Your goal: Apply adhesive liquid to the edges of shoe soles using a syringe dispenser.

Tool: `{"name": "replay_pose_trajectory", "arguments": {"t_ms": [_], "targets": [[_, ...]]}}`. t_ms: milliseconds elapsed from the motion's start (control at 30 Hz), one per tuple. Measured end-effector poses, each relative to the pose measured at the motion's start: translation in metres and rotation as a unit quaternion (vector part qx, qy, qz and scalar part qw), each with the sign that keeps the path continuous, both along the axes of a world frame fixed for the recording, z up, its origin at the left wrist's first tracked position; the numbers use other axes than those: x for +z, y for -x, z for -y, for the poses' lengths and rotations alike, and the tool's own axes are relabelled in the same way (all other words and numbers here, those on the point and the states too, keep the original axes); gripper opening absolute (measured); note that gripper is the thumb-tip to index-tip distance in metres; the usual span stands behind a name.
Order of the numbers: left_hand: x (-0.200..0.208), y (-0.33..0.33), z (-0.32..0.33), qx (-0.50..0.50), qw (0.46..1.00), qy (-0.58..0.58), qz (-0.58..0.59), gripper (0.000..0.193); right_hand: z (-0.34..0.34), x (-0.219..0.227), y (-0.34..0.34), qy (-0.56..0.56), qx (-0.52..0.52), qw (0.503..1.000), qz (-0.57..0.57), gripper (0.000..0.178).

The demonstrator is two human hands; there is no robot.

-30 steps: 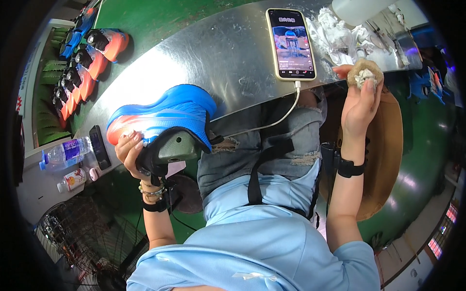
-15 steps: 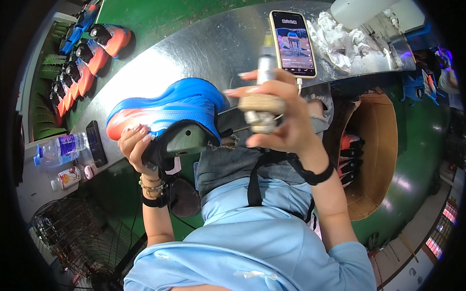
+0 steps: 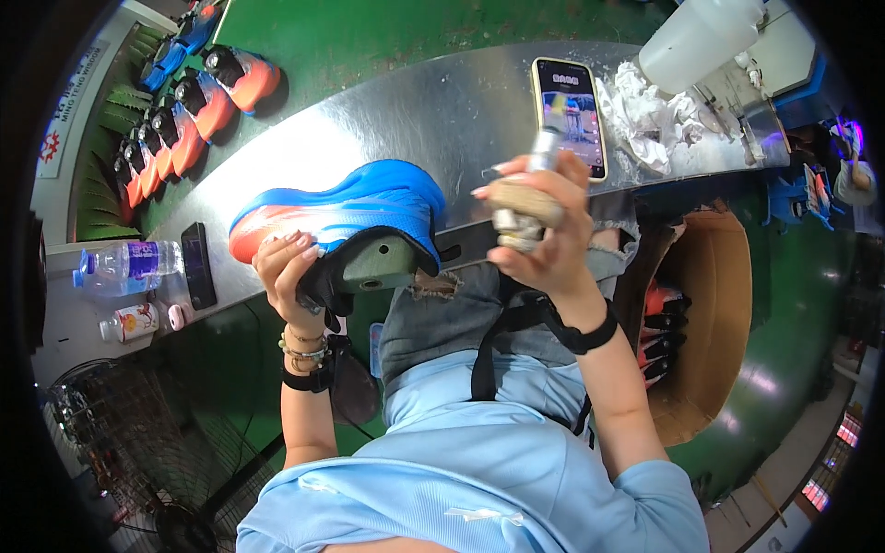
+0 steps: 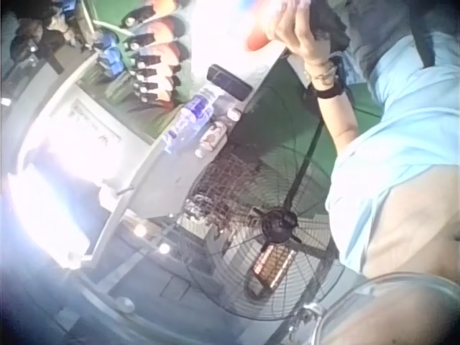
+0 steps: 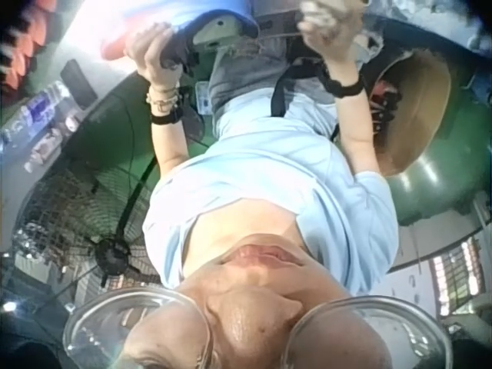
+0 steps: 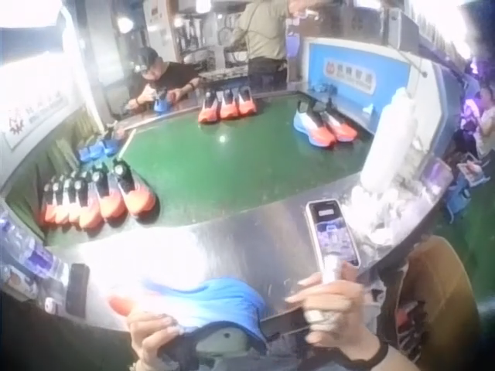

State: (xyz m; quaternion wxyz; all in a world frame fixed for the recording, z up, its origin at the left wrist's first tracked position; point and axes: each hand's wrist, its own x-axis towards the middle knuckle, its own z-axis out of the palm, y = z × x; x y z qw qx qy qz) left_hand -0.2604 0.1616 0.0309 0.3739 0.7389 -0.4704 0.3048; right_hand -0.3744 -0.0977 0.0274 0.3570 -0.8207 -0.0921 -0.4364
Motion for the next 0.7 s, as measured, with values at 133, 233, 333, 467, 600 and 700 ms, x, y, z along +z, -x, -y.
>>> {"name": "replay_pose_trajectory", "arguments": {"t_ms": [133, 233, 333, 467, 600, 700], "targets": [[0.017, -0.011, 0.022, 0.019, 0.999, 0.006, -0.028, 0.038, 0.026, 0.003, 0.029, -0.086, -0.068, 0.994, 0.018, 0.057], [0.032, -0.044, 0.049, 0.101, 0.99, 0.05, -0.091, 0.057, 0.052, 0.006, 0.06, -0.09, -0.122, 0.988, -0.004, 0.059], [0.036, -0.113, 0.089, 0.12, 0.926, 0.249, -0.257, 0.069, 0.076, 0.005, 0.087, -0.072, -0.185, 0.98, -0.031, 0.057], [0.023, -0.239, 0.116, 0.366, 0.9, 0.183, -0.149, 0.085, 0.093, -0.005, 0.105, -0.143, -0.234, 0.961, -0.046, 0.056], [-0.031, -0.314, 0.107, 0.416, 0.885, -0.157, -0.14, 0.1, 0.104, -0.015, 0.111, -0.14, -0.257, 0.952, -0.086, 0.052], [-0.053, -0.345, 0.105, 0.429, 0.856, -0.153, -0.246, 0.096, 0.115, -0.019, 0.11, -0.018, -0.294, 0.943, -0.154, 0.049]]}}
